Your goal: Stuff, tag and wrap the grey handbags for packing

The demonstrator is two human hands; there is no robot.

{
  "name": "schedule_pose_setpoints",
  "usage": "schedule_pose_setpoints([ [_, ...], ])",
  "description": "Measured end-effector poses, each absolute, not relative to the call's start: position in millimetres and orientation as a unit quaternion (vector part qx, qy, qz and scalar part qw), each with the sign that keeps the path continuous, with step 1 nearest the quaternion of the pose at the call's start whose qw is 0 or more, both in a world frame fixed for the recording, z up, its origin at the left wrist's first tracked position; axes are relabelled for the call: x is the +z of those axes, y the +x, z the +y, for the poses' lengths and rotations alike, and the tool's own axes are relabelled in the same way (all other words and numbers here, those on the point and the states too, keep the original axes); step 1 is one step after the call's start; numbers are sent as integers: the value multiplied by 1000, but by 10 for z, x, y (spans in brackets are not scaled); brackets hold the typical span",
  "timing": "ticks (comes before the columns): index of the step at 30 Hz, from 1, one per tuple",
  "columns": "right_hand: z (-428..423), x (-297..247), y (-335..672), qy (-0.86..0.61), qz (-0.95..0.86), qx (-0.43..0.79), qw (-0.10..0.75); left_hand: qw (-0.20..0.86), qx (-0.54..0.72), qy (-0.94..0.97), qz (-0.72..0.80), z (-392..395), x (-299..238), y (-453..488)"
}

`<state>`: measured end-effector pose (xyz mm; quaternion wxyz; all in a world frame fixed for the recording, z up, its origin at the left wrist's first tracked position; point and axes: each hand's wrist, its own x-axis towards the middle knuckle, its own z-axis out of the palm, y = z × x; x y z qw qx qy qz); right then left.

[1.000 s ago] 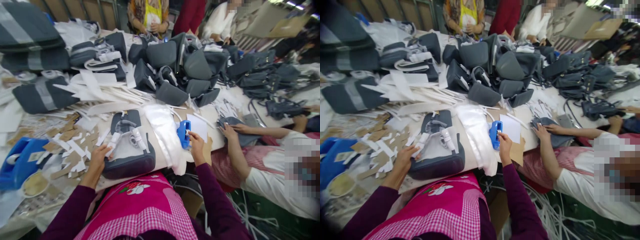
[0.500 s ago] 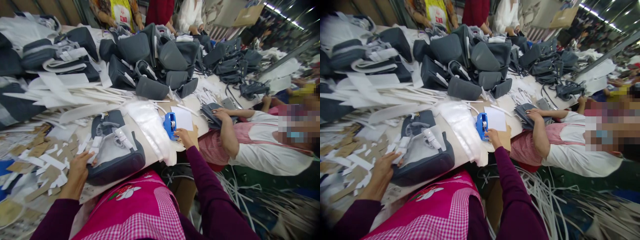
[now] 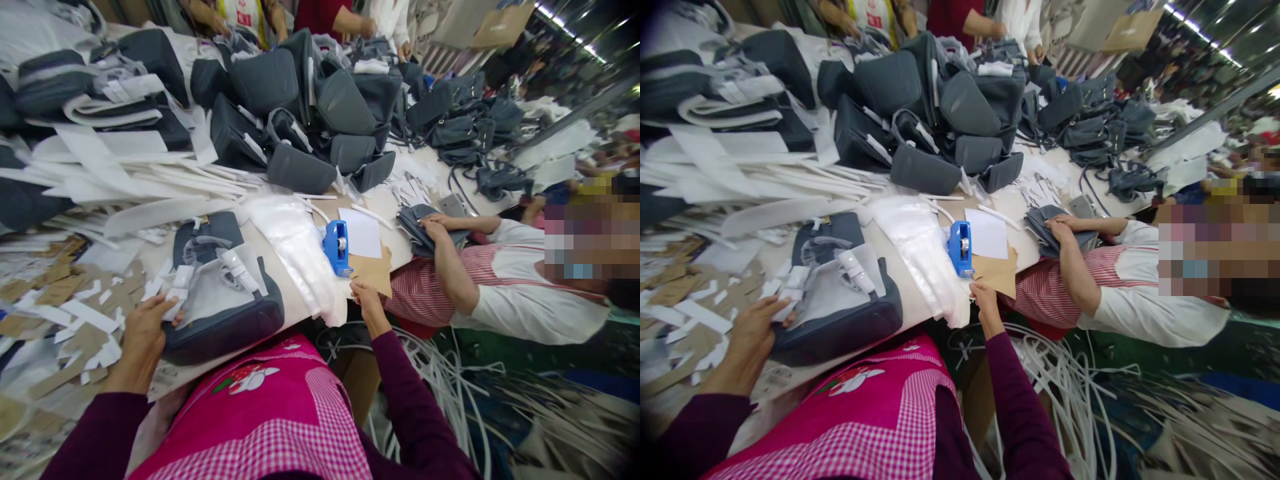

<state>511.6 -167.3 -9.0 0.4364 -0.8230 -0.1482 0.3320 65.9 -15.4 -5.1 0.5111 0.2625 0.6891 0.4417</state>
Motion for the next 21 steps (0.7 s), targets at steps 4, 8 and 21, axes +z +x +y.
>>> schedule_pose_setpoints([
  [4, -1722, -227, 5126, -860, -144, 276, 404, 548, 462, 268, 644, -148, -105, 626],
  [8, -1944, -42, 5302, -890, -138, 198, 387, 537, 466, 282, 644, -160, -79, 623],
  [21, -470, 476, 2659, -518, -252, 685, 446, 512, 469, 324, 642, -338, -115, 589],
])
